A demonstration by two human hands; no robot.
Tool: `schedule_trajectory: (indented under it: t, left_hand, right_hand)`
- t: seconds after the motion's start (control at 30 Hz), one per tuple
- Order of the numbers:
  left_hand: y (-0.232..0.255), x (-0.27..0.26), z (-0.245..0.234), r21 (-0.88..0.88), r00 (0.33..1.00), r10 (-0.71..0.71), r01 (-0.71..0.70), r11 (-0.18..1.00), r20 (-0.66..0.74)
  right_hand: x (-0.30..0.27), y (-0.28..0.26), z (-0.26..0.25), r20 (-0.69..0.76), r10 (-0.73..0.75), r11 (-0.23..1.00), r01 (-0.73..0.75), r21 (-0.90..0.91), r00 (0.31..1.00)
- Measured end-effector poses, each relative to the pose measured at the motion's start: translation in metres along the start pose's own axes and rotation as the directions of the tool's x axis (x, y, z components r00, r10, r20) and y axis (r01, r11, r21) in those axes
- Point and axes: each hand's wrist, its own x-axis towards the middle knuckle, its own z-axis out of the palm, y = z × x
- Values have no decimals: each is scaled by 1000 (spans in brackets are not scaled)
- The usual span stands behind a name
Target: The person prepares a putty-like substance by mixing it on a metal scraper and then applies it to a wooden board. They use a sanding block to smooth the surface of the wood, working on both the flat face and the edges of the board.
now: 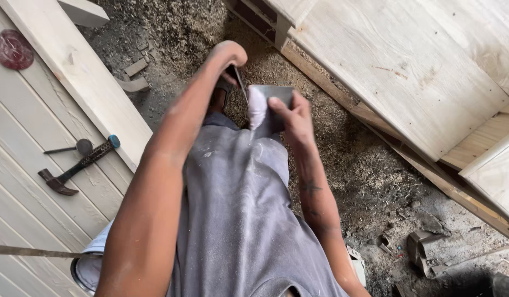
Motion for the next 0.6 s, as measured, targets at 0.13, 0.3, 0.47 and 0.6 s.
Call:
schedule_trajectory:
  t: [0.13,0.3,0.47,0.6]
  left_hand:
    - [-30,-29,-22,-475,984,-111,32,879,-139]
    - [-34,-65,1,-804,904,-137,-281,524,-405]
    - [-21,-79,18,-748,741,-129,-664,7,-659]
    - [-20,-87,13,-631,645,-163,-764,-134,-746]
  right_hand:
    - [0,-37,-27,-82,-265,953,274,129,961]
    - [13,-57,5,-144,-661,741,610,-282,737]
    - [16,-65,72,202,-916,192,821,-537,346]
    - [18,-71,106,396,-883,-69,764,-642,254]
